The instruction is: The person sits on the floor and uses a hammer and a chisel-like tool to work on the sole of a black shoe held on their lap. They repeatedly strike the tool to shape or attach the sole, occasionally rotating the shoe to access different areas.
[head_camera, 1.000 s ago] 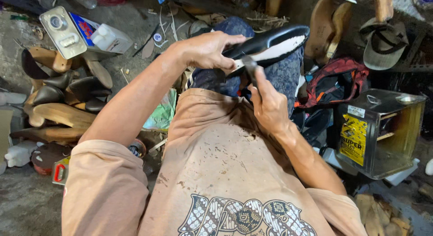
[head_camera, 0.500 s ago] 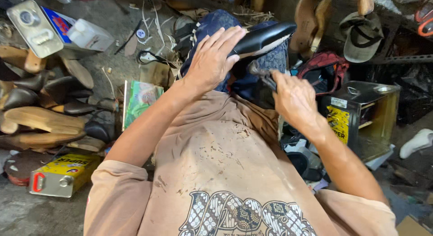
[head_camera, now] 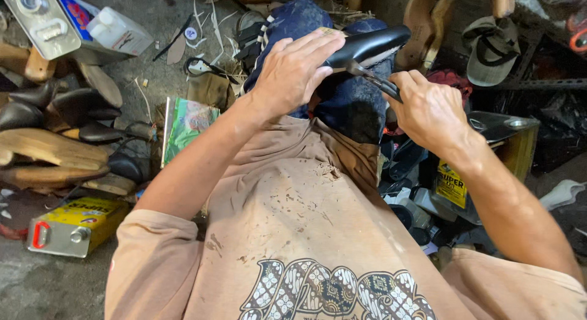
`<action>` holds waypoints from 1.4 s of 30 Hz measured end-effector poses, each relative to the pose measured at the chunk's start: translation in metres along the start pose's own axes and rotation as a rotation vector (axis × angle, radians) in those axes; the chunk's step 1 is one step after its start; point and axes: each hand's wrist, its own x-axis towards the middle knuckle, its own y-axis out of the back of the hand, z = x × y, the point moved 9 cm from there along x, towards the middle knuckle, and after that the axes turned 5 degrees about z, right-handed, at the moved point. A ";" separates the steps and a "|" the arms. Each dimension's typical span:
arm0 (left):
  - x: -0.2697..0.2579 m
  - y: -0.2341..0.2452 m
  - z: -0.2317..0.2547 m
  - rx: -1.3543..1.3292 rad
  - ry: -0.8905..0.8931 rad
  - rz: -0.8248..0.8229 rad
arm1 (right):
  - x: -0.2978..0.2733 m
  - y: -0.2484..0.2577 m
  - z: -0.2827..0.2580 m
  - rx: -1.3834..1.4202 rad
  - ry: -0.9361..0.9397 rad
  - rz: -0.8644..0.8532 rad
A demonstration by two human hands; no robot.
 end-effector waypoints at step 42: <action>0.024 -0.033 -0.012 0.049 -0.084 -0.133 | 0.001 -0.024 0.019 0.126 -0.043 0.172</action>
